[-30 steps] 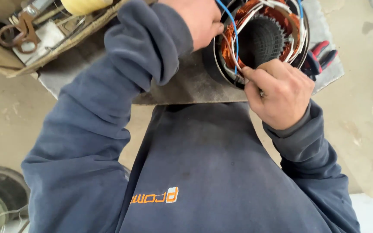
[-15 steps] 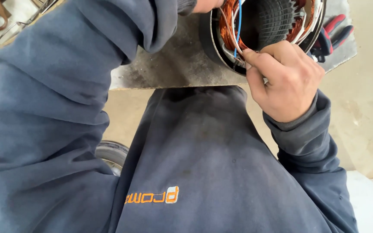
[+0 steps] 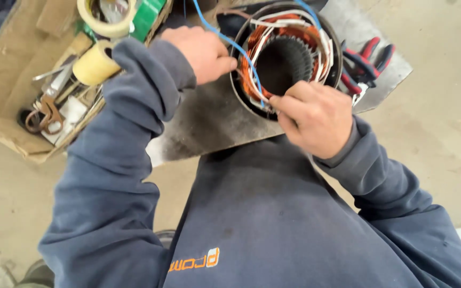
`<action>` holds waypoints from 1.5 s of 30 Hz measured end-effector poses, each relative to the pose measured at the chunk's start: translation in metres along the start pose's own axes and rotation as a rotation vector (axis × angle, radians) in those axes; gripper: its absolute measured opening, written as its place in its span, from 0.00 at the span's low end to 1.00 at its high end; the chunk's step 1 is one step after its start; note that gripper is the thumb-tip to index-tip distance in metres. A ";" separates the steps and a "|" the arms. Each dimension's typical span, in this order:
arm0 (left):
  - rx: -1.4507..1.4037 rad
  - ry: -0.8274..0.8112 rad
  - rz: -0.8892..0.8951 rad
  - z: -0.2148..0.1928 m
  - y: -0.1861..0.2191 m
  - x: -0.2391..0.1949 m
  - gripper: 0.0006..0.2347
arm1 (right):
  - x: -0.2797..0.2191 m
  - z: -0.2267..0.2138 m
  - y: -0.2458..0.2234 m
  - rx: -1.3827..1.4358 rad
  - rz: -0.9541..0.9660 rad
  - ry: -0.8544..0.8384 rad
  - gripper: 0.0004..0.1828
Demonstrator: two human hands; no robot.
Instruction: Wiring and insulating the coils of an electric motor stator using insulating sleeves and wire cutters.
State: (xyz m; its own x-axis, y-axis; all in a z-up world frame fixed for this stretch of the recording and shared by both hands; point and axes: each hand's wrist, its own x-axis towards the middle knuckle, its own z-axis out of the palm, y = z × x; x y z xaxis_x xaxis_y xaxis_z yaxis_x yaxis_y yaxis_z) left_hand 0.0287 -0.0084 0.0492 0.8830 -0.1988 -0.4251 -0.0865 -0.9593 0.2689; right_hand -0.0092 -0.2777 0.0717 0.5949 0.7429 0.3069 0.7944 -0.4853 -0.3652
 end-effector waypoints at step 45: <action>-0.612 0.612 0.208 0.087 -0.037 -0.031 0.22 | 0.009 0.007 0.016 0.107 0.139 -0.103 0.10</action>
State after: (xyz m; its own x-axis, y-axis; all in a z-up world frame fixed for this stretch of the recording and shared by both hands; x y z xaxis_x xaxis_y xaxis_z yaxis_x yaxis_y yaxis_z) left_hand -0.0355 0.0161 -0.0227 0.9838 -0.0471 0.1730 -0.1658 -0.6056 0.7783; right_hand 0.0081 -0.2754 0.0630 0.6781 0.7179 0.1577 0.6846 -0.5388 -0.4909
